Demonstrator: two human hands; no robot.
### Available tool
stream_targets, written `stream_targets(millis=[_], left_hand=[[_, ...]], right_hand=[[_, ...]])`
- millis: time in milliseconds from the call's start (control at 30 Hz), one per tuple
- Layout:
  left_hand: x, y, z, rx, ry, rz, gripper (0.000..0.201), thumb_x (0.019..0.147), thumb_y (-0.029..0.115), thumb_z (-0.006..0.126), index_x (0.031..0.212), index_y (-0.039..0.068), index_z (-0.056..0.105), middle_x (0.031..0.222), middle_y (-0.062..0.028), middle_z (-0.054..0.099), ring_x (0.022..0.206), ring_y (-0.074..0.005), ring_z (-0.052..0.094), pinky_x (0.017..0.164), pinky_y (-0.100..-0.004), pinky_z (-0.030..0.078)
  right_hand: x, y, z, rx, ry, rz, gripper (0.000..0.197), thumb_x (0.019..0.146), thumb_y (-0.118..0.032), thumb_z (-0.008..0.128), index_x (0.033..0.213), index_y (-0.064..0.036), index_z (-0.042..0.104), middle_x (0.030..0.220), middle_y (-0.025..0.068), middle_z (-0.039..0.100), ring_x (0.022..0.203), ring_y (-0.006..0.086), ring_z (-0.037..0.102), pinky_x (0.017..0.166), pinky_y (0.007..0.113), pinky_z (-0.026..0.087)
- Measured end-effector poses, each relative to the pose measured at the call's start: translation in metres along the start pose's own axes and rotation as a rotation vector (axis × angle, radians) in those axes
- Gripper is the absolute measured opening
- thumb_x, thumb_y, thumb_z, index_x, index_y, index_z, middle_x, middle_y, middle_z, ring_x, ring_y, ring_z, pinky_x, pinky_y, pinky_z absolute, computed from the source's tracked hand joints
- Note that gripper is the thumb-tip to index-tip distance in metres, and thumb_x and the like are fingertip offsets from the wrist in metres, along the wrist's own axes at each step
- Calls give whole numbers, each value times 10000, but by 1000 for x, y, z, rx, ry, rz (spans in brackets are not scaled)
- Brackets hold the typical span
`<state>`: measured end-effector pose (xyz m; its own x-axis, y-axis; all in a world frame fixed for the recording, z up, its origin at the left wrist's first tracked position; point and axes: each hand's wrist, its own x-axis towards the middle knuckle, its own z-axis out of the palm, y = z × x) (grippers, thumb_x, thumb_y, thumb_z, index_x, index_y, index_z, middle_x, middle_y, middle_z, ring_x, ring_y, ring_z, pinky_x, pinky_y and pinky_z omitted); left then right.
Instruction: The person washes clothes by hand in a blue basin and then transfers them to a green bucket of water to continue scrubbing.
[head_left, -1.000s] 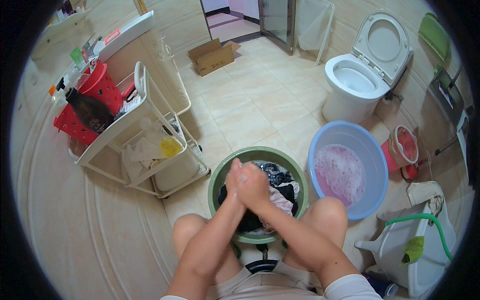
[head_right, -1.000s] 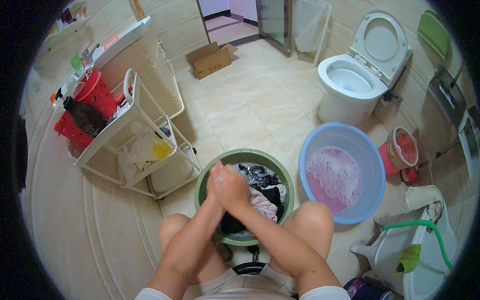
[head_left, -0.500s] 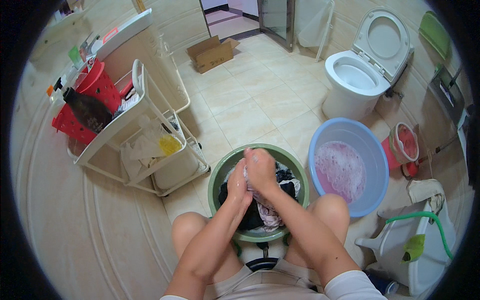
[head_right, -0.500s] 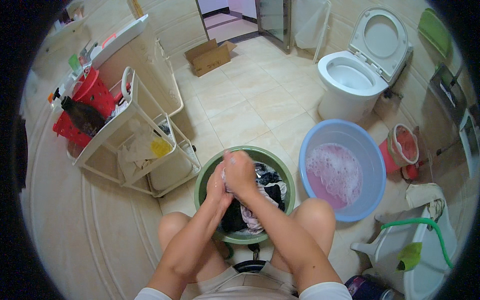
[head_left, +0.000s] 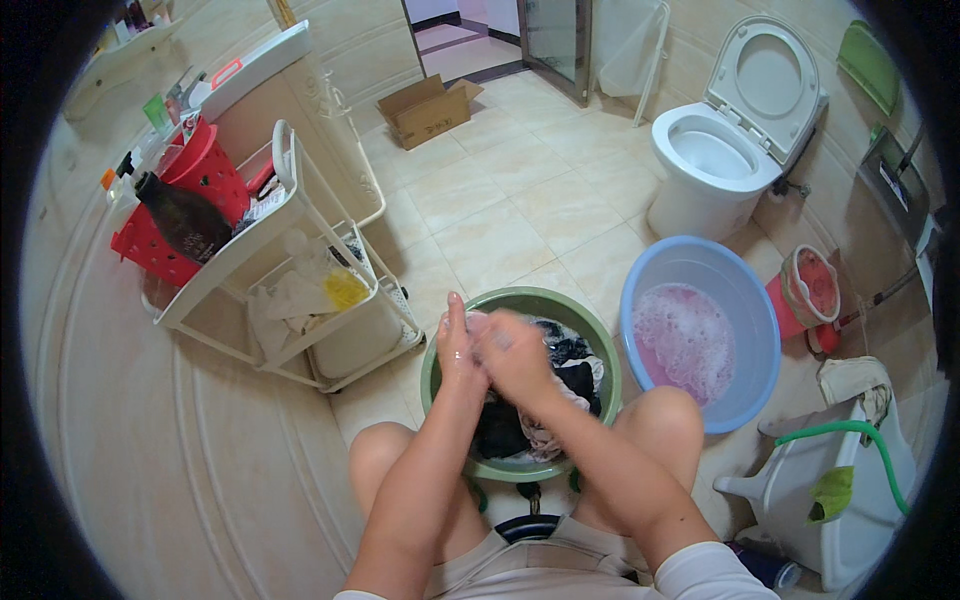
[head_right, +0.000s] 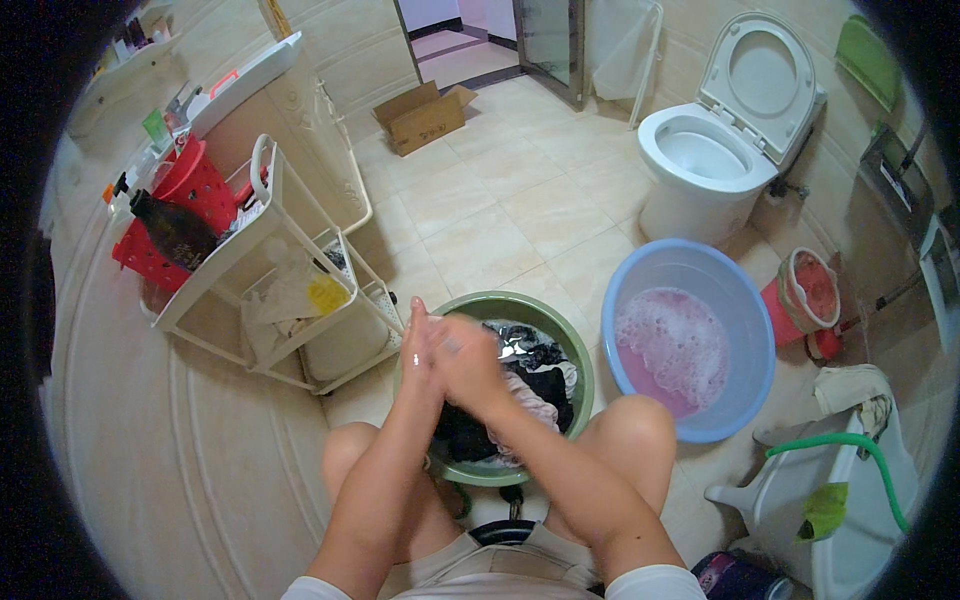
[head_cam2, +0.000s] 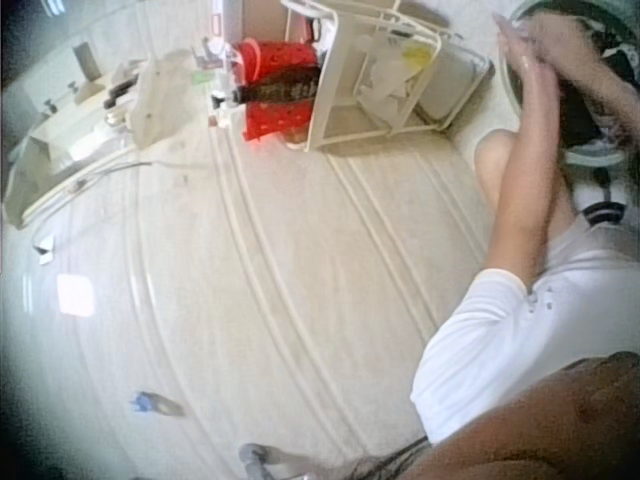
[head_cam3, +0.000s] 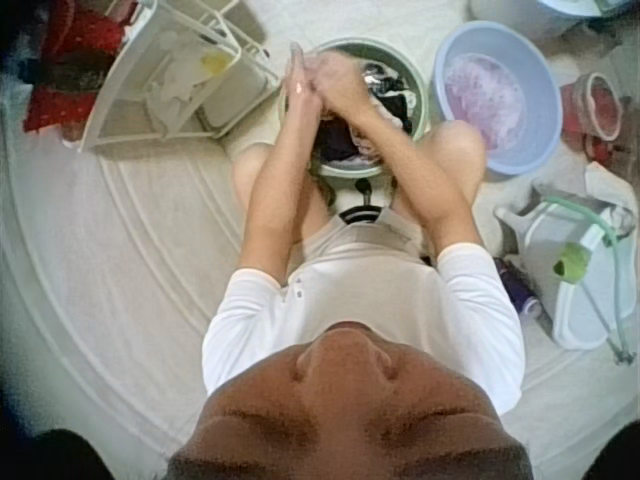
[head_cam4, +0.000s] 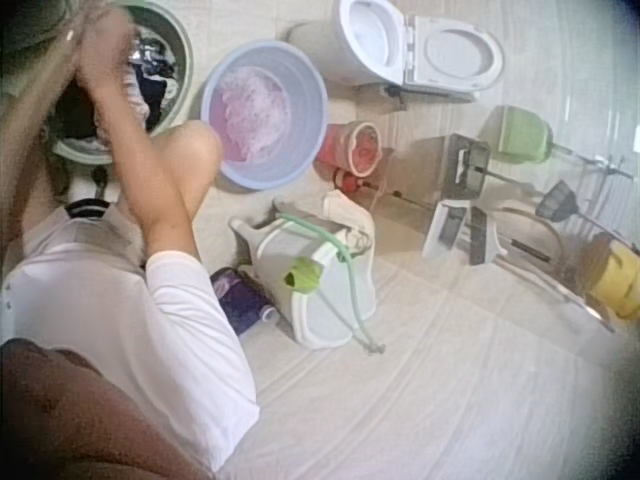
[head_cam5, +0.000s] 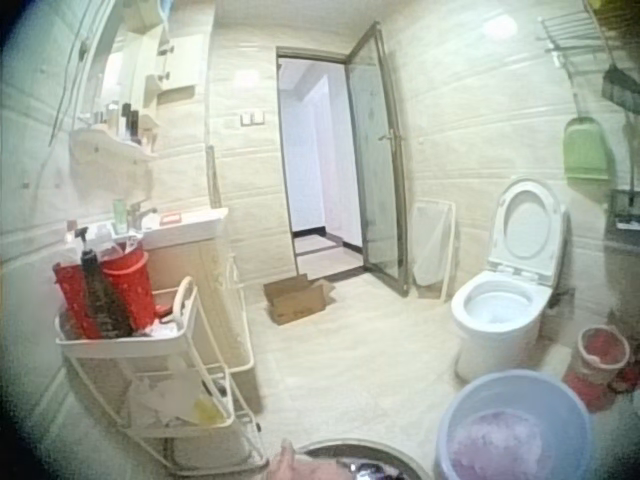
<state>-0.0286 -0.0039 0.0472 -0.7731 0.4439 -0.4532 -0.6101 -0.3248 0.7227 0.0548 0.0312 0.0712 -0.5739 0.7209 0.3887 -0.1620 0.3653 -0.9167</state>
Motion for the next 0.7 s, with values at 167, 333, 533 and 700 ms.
stream_targets(millis=[167,333,533,700], left_hand=[[13,-31,-50,-499,-812,-142,324,924,385,501,1003,80,578,820,-34,577,738,-144,556,638,-325,474],[-25,-29,2,39,-113,-109,241,897,315,555,961,86,595,904,-50,603,842,-186,586,755,-311,467],[27,-40,-54,-447,-750,-34,214,929,324,494,905,132,586,822,-15,590,773,-160,568,698,-320,465],[-34,-3,16,-32,-219,-364,229,911,321,552,808,115,548,834,-44,628,761,-170,615,679,-363,518]], right_hand=[[-8,-2,28,-299,43,-270,262,816,-235,639,656,-36,581,675,167,588,608,358,574,550,402,454],[26,31,-5,-406,184,192,352,902,-270,517,663,-20,581,611,196,558,589,382,557,527,445,418],[-9,-13,31,-295,-44,-166,273,863,-295,549,768,-47,609,744,190,603,710,391,593,621,484,461],[38,24,-12,-348,122,174,387,893,-345,536,705,-13,599,683,181,602,584,354,556,564,426,449]])
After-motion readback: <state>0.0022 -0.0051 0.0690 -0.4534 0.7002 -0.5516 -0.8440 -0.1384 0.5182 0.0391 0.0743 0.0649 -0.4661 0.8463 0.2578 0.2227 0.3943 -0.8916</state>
